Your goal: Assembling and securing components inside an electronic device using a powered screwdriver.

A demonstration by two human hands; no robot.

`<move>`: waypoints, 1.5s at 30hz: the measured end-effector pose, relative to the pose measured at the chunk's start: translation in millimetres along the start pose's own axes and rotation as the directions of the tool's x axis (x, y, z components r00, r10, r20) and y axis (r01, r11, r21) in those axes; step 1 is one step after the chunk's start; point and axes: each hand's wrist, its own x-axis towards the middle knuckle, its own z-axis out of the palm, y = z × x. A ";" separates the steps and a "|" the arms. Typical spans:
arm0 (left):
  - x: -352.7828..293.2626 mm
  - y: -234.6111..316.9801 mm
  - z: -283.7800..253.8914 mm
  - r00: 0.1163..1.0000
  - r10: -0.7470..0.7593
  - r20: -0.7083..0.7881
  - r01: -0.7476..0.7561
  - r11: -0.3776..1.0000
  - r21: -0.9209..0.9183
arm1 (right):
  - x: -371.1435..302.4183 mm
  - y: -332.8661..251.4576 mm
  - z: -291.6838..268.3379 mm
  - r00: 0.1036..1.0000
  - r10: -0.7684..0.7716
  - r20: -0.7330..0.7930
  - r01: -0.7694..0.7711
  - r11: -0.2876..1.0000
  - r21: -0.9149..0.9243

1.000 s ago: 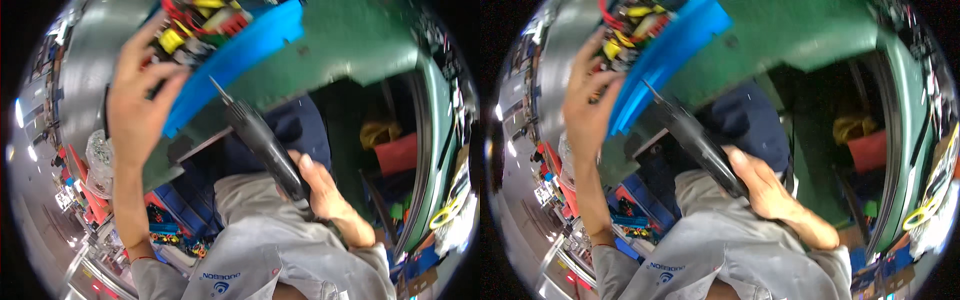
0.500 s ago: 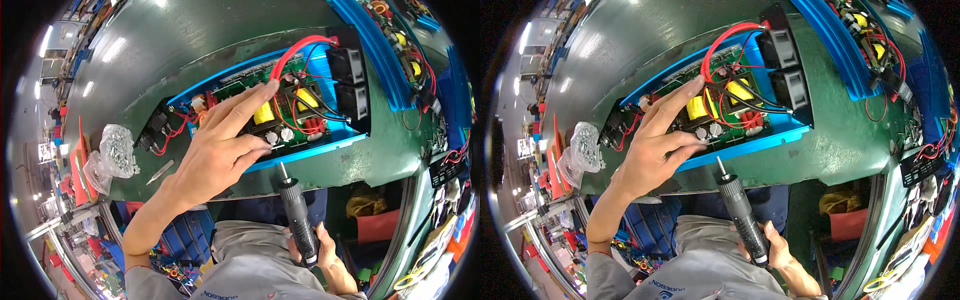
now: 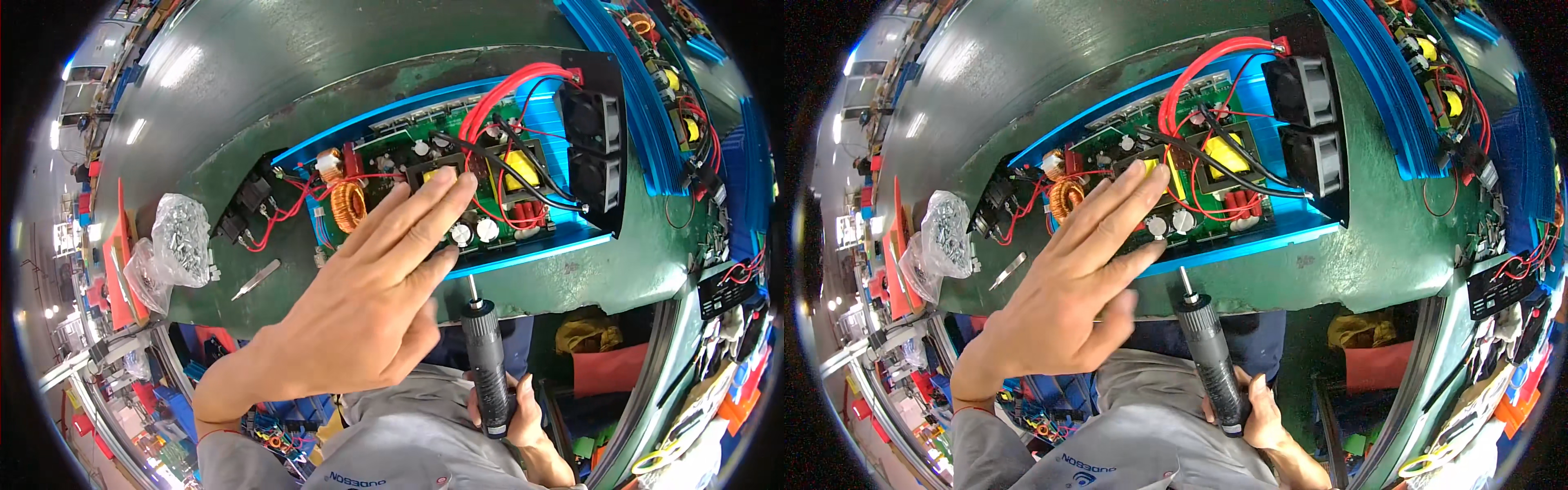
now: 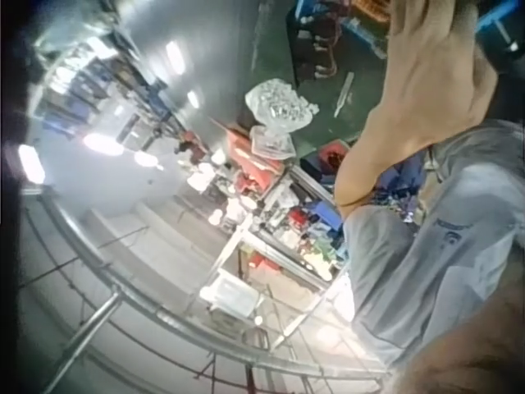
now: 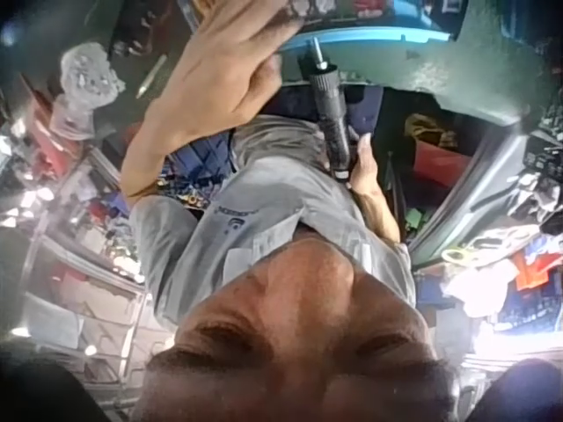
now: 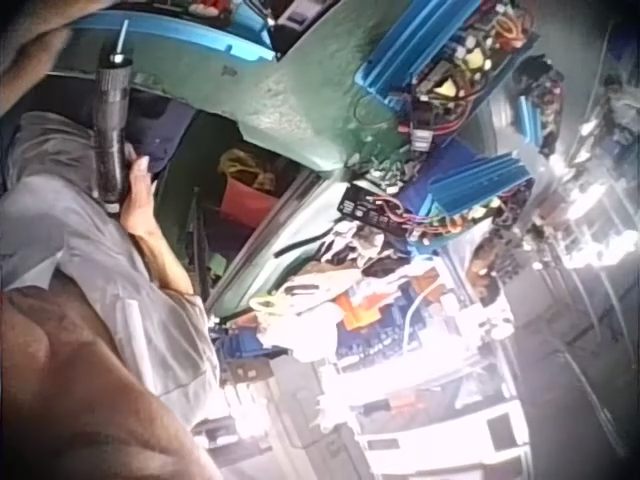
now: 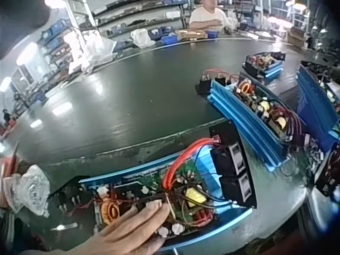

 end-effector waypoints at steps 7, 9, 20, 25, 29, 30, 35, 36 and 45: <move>-8.0 -16.2 9.8 0.991 0.105 -0.083 -0.097 0.991 0.097 | 7.6 17.5 -3.0 0.985 -0.160 -0.068 0.147 0.974 -0.170; -4.4 -23.7 21.5 0.966 0.192 -0.172 -0.183 0.981 0.065 | 3.6 23.1 -16.4 0.993 -0.084 -0.085 0.074 0.991 -0.113; -106.8 -73.3 -13.8 0.627 -0.063 -0.776 0.349 0.914 0.208 | 5.8 22.6 -21.7 0.901 -0.321 -0.291 0.215 0.914 -0.343; -214.1 -134.4 -10.2 0.294 -0.535 -0.792 0.826 0.559 -0.071 | 8.9 29.5 -12.3 0.861 -0.349 -0.369 0.238 0.919 -0.315; -224.6 -148.5 -5.4 0.263 -0.569 -0.779 0.822 0.556 -0.128 | 14.8 29.3 -10.5 0.885 -0.348 -0.309 0.254 0.917 -0.308; -225.2 -148.3 -4.4 0.322 -0.504 -0.801 0.829 0.559 -0.019 | 14.4 29.0 -7.1 0.884 -0.355 -0.303 0.255 0.911 -0.323; -226.6 -156.9 -14.4 0.524 -0.439 -0.730 0.807 0.530 0.260 | 10.5 34.5 -7.3 0.890 -0.390 -0.236 0.288 0.882 -0.372; -231.1 -164.0 -22.3 0.542 -0.465 -0.700 0.770 0.608 0.192 | 9.3 34.3 -6.2 0.895 -0.377 -0.239 0.275 0.887 -0.371; -262.5 -256.1 -60.6 0.494 -0.502 -0.709 0.784 0.610 0.115 | 10.9 34.9 -2.4 0.917 -0.384 -0.112 0.267 0.795 -0.544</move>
